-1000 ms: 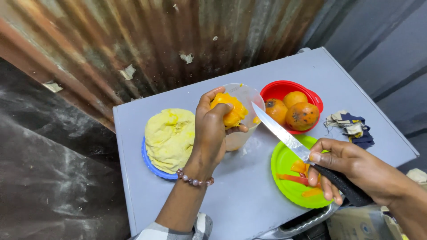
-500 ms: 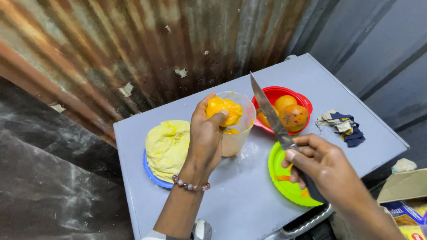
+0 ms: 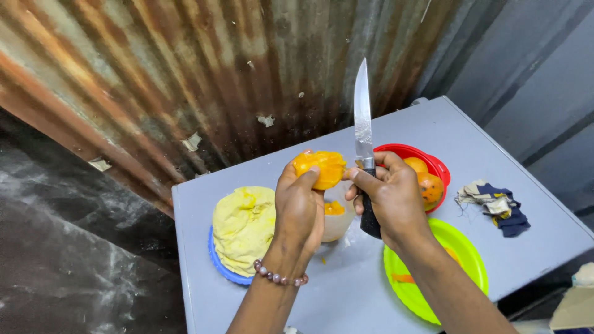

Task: The person holds a mango in their left hand and uses a knife in their right hand to slice the fruit into a clear plastic container. The person continues to cut the mango into smaller pieces, placing them into the container while other whole mangoes sit in a red bowl nearby.

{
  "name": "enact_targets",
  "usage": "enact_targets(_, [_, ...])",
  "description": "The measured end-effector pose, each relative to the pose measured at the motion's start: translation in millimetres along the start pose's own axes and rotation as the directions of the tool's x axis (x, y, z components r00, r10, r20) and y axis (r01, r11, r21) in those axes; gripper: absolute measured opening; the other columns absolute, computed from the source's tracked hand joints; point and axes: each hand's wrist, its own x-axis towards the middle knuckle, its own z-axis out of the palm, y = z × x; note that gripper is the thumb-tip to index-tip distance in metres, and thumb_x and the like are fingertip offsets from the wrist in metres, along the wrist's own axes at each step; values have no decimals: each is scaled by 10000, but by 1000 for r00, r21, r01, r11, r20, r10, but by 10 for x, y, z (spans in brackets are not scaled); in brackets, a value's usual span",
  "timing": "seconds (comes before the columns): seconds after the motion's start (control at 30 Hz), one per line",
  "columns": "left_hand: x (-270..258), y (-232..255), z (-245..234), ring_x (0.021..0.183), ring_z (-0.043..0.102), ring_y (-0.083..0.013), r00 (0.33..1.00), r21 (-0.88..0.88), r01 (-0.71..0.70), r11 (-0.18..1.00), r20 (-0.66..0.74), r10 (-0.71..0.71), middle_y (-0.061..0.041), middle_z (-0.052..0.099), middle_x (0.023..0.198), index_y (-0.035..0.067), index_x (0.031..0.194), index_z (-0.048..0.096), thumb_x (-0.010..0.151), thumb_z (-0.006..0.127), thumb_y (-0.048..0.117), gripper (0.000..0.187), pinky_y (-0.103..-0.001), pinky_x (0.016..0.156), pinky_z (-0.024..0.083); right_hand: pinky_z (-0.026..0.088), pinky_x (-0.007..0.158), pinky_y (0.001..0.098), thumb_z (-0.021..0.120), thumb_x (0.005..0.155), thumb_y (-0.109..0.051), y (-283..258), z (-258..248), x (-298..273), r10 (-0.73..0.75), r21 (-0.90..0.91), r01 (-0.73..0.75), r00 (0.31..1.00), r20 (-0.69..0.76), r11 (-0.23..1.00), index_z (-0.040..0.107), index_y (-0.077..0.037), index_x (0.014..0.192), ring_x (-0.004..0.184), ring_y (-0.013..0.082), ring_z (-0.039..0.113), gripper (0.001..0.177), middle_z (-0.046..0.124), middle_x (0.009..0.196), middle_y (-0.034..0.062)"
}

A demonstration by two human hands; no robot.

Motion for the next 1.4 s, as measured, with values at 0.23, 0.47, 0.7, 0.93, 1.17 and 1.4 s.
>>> enact_targets(0.23, [-204,104,272,1298,604,-341,998,57,21,998,-58,-18,-237,548,1330,-85,1577,528,1117,572,-6,469,-543,1238,482,572,363,297,724,1010,93,-31,109,50,32,37,-30,999,-39,999,607,178,1279,531,276,734,305,708,833,264])
enact_targets(0.47, [-213,207,344,941,736,-254,976,360,97,928,-215,-19,-162,798,1085,3,1215,729,1089,621,97,191,-407,817,615,465,482,310,776,1024,8,-169,56,230,204,42,-202,978,-49,979,608,-8,1059,461,252,606,172,742,788,240])
enact_targets(0.7, [-144,423,165,684,676,-209,995,567,65,821,-97,-11,-136,753,854,-49,1148,816,936,813,62,239,-340,667,536,550,602,324,740,1039,-17,-280,-13,353,217,56,-221,974,63,974,670,51,1099,561,253,638,115,790,952,257])
enact_targets(0.93, [-79,475,209,904,798,-374,962,309,269,912,-122,-243,-315,792,1028,-91,1230,645,936,730,-65,307,-412,869,682,601,567,286,656,1093,-179,-442,-155,150,4,-307,56,982,190,950,742,36,1198,707,167,729,253,899,1074,190])
enact_targets(1.17, [36,335,165,838,644,-282,976,306,215,927,-107,-190,-211,677,993,-20,1178,652,1087,622,106,158,-387,771,551,607,1046,384,695,1064,-249,-281,-416,-197,-317,-715,531,847,427,455,768,-45,1431,1229,242,822,426,849,1365,117])
enact_targets(1.4, [22,314,221,903,670,-323,977,198,181,963,-150,-153,-239,780,1111,42,1170,572,1134,529,128,103,-447,860,525,605,1013,461,672,1082,-273,-147,-522,-454,-353,-770,551,825,442,323,724,-17,1447,1173,313,801,448,832,1332,152])
